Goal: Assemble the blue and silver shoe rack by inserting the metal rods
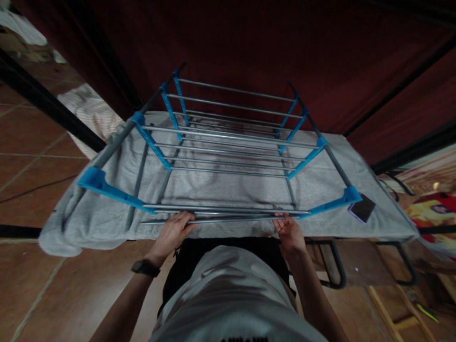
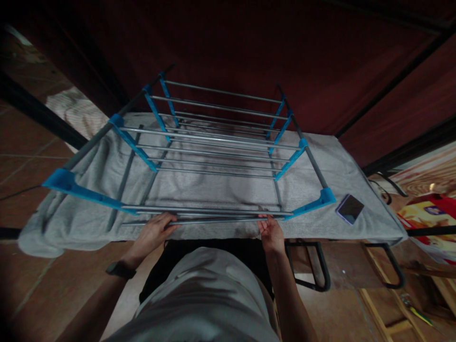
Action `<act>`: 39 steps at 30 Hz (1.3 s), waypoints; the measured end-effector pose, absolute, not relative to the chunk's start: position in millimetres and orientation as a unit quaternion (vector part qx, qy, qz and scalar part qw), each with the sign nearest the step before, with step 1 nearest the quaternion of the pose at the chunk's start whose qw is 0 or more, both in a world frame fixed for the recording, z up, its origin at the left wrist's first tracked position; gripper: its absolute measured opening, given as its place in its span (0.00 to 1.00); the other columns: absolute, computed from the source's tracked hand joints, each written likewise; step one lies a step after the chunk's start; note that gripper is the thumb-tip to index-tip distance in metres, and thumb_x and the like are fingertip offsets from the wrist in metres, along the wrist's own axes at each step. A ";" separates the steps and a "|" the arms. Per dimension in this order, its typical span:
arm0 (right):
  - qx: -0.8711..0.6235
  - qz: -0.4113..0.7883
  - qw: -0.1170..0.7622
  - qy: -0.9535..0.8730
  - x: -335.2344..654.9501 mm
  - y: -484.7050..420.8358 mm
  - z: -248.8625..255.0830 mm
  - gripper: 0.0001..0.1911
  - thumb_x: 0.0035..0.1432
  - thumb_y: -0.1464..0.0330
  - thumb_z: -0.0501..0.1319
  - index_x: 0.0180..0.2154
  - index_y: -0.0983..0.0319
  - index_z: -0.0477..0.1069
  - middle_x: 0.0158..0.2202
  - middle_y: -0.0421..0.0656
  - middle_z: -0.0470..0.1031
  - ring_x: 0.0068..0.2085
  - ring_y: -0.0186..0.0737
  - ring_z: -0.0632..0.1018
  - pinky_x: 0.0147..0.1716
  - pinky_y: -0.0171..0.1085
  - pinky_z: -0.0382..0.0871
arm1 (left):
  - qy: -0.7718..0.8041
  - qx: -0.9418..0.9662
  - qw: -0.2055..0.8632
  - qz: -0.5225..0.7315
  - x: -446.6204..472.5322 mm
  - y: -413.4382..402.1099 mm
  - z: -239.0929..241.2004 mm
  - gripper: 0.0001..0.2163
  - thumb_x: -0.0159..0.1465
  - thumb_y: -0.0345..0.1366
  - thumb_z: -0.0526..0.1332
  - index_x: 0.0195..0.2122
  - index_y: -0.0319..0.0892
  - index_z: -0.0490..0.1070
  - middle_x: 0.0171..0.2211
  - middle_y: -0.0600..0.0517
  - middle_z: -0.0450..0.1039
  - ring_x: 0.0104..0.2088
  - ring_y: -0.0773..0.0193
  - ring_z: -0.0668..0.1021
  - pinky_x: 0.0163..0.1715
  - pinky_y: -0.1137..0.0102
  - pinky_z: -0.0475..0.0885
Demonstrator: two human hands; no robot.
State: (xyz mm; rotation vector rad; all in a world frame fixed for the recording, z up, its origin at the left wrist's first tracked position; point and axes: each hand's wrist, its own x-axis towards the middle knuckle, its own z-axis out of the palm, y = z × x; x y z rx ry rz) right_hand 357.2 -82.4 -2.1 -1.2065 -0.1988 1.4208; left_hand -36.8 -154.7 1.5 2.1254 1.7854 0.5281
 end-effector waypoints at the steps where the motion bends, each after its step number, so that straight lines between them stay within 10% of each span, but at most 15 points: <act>1: -0.520 0.610 0.591 -0.087 357.2 -82.3 -1.9 0.04 0.50 0.73 0.61 0.30 0.57 0.68 0.34 0.39 0.79 0.37 0.34 0.80 0.40 0.34 0.75 | 0.627 0.739 0.159 0.187 -37.2 -155.3 0.5 0.15 0.67 0.49 0.53 0.39 0.43 0.70 0.37 0.48 0.75 0.40 0.56 0.77 0.42 0.62 0.70; 39: -0.520 0.596 0.605 -0.087 368.3 -67.7 1.6 0.05 0.50 0.73 0.55 0.28 0.57 0.66 0.32 0.38 0.77 0.35 0.35 0.78 0.38 0.34 0.75 | 0.626 0.741 0.163 0.178 -39.0 -161.1 -0.1 0.15 0.68 0.49 0.51 0.43 0.45 0.68 0.38 0.48 0.76 0.39 0.56 0.77 0.40 0.63 0.71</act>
